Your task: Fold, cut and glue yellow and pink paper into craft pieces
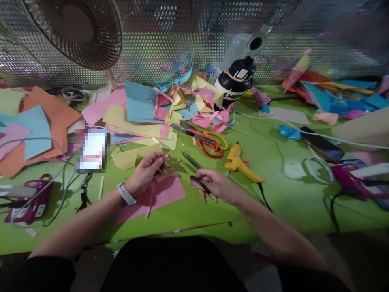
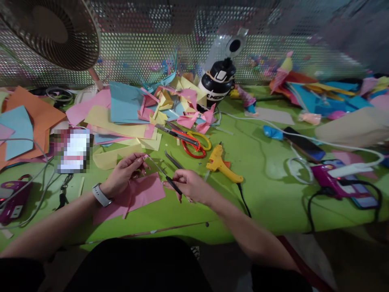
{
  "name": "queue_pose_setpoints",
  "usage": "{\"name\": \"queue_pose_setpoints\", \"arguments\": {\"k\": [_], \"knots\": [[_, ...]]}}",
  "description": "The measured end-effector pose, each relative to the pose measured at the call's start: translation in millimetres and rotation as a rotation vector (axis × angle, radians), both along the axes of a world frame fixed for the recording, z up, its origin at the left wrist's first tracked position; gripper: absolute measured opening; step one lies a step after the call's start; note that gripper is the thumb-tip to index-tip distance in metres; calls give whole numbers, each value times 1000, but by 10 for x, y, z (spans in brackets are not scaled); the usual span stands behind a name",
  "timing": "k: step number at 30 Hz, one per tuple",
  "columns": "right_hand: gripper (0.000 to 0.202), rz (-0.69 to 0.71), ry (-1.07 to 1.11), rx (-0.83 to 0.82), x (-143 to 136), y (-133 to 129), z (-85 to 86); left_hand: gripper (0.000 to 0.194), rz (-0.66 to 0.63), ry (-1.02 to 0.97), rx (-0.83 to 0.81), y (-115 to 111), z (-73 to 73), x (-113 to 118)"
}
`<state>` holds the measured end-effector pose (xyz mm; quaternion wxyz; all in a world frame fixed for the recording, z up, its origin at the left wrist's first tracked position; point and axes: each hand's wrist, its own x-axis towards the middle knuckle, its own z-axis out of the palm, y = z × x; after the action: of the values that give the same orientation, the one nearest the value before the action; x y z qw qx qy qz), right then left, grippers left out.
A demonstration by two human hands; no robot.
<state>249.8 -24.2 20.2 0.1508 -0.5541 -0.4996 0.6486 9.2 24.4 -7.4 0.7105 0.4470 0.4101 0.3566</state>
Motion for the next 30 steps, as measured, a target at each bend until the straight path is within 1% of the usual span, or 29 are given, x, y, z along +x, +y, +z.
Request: {"name": "queue_pose_setpoints", "arguments": {"k": [5,12,17,24,30], "knots": [[49,23,44,12,-7,-15,-69,31,2,-18,-11,-8,31,9],[54,5,61,5,-71,-14,-6,32,-17,-55,-20,-19,25,15],[52,0,73,17,-47,-18,-38,34,-13,-59,-45,-24,44,22],[48,2,90,30,-25,-33,-83,32,-28,-62,-41,-24,48,17],[50,4,75,27,-31,-25,-60,31,-31,-60,-43,-25,46,6]]}}
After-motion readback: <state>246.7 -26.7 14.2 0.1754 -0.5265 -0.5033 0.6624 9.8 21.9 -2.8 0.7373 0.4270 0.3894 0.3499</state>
